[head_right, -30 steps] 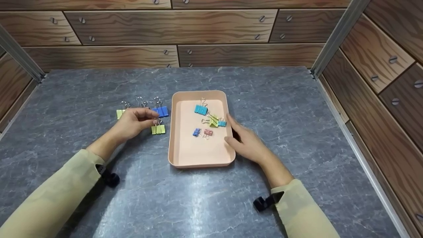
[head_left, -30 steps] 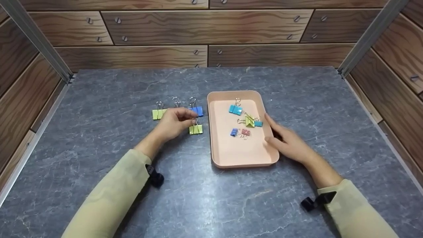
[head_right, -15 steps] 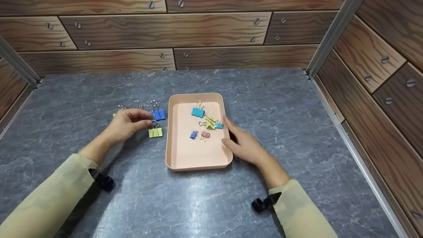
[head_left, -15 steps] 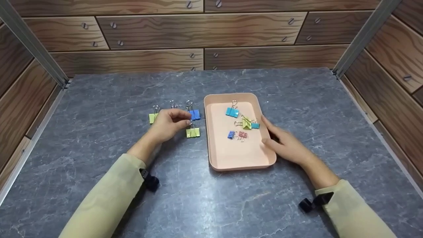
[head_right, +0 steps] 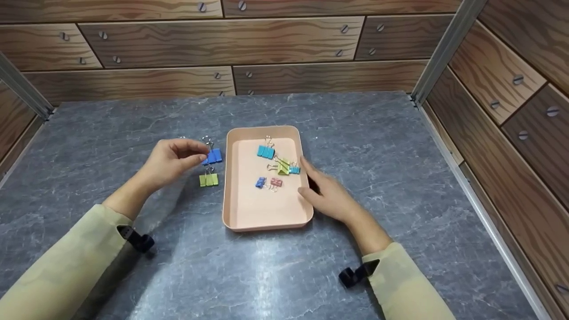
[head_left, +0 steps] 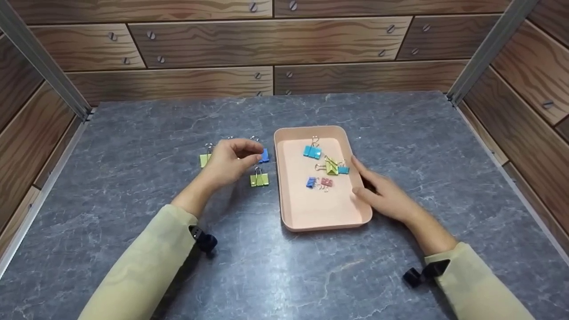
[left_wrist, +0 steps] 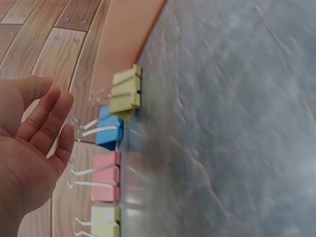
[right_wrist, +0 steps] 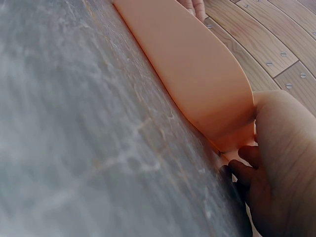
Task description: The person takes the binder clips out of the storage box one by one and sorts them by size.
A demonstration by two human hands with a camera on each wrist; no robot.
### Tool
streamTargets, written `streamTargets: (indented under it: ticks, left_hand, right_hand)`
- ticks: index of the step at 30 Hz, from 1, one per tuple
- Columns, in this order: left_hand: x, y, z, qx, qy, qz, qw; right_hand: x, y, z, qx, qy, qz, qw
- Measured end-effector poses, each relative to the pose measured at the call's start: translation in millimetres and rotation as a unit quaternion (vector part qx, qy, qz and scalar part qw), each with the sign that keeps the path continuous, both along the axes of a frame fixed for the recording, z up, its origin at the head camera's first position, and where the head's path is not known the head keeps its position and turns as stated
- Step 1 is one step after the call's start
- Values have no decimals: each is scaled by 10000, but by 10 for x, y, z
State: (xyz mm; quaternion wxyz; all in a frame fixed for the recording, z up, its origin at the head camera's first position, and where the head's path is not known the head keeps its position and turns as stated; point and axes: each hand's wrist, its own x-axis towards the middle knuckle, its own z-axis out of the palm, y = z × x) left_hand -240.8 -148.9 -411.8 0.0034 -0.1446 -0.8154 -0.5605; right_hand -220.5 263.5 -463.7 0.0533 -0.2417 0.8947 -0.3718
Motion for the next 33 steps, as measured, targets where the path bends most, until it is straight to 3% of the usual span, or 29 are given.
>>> streamTargets:
  ticks: [13, 27, 33]
  left_hand:
    - [-93, 391, 157, -204, 76, -425, 9989]
    - [-455, 803, 248, -155, -106, -930, 9955]
    - [-586, 934, 206, -101, -269, -1009, 9945]
  right_hand:
    - [-11, 8, -8, 90, 72, 15, 9999]
    - [-19, 17, 5, 95, 68, 16, 9999]
    - [-13, 7, -11, 110, 75, 45, 9999]
